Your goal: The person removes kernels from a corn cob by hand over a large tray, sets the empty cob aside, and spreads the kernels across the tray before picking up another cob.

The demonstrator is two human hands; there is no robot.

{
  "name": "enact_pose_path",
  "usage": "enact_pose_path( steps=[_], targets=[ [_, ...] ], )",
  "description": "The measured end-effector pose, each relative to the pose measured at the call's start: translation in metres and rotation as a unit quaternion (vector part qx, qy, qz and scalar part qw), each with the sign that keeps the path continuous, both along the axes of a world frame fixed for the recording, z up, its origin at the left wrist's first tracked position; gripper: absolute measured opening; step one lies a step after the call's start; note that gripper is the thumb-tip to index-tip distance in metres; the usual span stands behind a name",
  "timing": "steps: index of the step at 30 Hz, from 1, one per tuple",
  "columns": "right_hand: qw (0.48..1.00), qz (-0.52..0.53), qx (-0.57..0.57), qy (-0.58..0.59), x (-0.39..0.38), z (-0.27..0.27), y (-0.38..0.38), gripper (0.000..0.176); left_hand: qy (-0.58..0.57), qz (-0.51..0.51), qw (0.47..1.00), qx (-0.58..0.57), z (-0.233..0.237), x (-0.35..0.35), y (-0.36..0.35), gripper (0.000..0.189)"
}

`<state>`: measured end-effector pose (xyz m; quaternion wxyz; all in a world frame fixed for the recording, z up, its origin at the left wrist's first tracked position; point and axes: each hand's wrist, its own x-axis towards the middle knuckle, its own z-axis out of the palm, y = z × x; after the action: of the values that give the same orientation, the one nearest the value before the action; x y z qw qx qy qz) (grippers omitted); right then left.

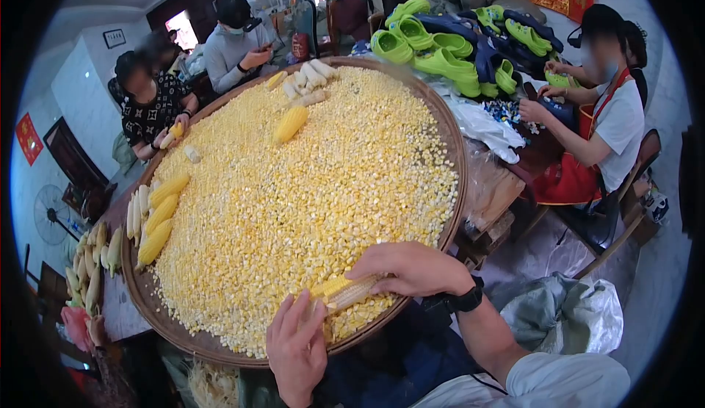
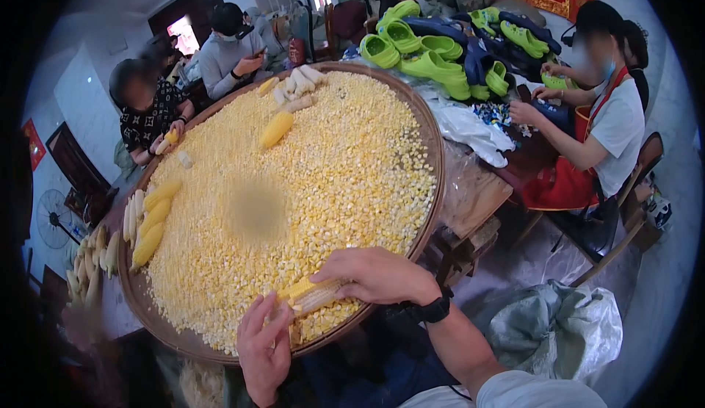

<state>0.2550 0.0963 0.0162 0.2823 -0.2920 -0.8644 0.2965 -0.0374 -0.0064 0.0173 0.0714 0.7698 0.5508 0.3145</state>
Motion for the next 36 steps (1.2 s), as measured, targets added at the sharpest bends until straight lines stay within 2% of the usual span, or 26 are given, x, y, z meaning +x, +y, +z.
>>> enact_pose_path(
  steps=[13, 22, 28, 36],
  targets=[
    [1.0, -0.015, -0.003, -0.008, -0.002, 0.003, -0.001, 0.047, 0.0, 0.004, 0.999, 0.032, -0.009, -0.005, -0.002, 0.038],
    [1.0, -0.015, 0.003, -0.011, -0.001, 0.002, -0.001, 0.048, -0.043, 0.039, 0.998, -0.02, 0.011, 0.017, 0.005, 0.045],
    [1.0, -0.006, -0.01, 0.003, 0.0, 0.002, 0.001, 0.048, -0.061, 0.072, 0.994, -0.052, 0.004, 0.026, 0.014, 0.045],
    [1.0, 0.001, -0.012, 0.004, -0.001, 0.004, 0.0, 0.047, -0.062, 0.049, 0.997, 0.0, -0.003, 0.024, 0.013, 0.039]
  ],
)
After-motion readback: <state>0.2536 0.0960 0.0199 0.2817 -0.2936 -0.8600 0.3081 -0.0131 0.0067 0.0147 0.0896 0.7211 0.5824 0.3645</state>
